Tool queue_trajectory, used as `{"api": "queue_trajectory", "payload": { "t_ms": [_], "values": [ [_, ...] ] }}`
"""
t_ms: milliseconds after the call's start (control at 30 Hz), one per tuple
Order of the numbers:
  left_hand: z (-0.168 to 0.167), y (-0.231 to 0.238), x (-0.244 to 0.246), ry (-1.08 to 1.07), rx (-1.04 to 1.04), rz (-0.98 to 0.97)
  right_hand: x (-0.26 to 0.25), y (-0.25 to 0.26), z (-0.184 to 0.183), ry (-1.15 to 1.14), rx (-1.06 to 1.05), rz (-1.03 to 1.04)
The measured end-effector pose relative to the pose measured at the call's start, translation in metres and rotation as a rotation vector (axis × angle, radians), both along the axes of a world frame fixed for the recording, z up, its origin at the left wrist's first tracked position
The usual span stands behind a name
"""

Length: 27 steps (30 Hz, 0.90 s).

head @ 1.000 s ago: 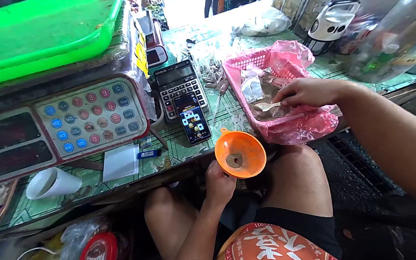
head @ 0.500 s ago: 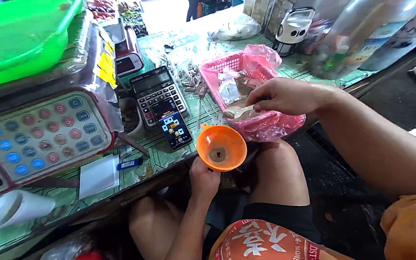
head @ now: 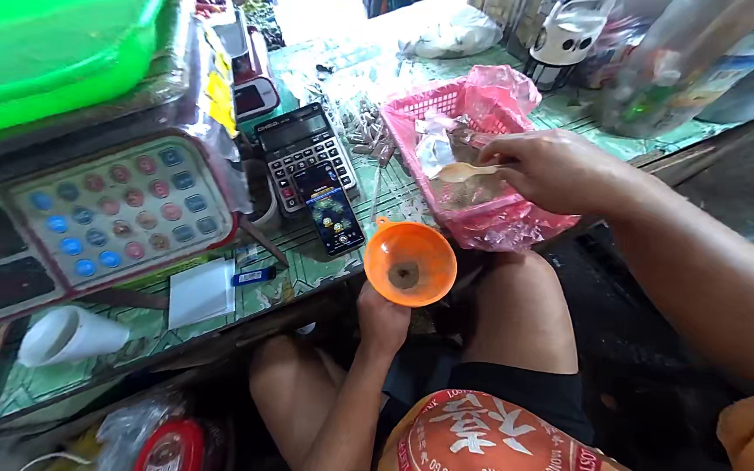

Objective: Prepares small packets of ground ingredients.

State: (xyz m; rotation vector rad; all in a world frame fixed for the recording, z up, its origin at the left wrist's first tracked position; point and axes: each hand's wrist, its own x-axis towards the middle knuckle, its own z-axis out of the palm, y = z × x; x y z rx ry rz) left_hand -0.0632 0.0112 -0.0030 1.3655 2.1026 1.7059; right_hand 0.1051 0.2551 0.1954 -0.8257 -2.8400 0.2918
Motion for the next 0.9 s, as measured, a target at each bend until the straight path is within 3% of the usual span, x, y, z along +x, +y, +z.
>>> {"api": "queue_trajectory", "payload": {
  "t_ms": [100, 233, 333, 467, 667, 900],
  "values": [
    [-0.002, -0.008, 0.003, -0.019, 0.003, 0.003, 0.004, 0.016, -0.02, -0.01, 0.042, -0.059],
    [-0.003, -0.024, 0.005, 0.034, -0.006, -0.017, 0.014, -0.019, -0.024, 0.29, 0.119, -0.008],
    [-0.002, -0.042, 0.0, 0.059, -0.033, -0.05, 0.015, -0.069, -0.028, 0.478, -0.088, 0.048],
    [-0.008, -0.065, -0.006, 0.004, -0.086, -0.055, 0.007, -0.106, -0.077, 0.51, -0.448, 0.108],
    [0.0, -0.086, 0.003, -0.06, -0.064, -0.029, -0.005, -0.128, -0.119, 0.461, -0.666, 0.056],
    [0.004, -0.086, 0.004, -0.046, -0.02, 0.075, -0.008, -0.127, -0.124, 0.462, -0.814, 0.044]
  ]
}}
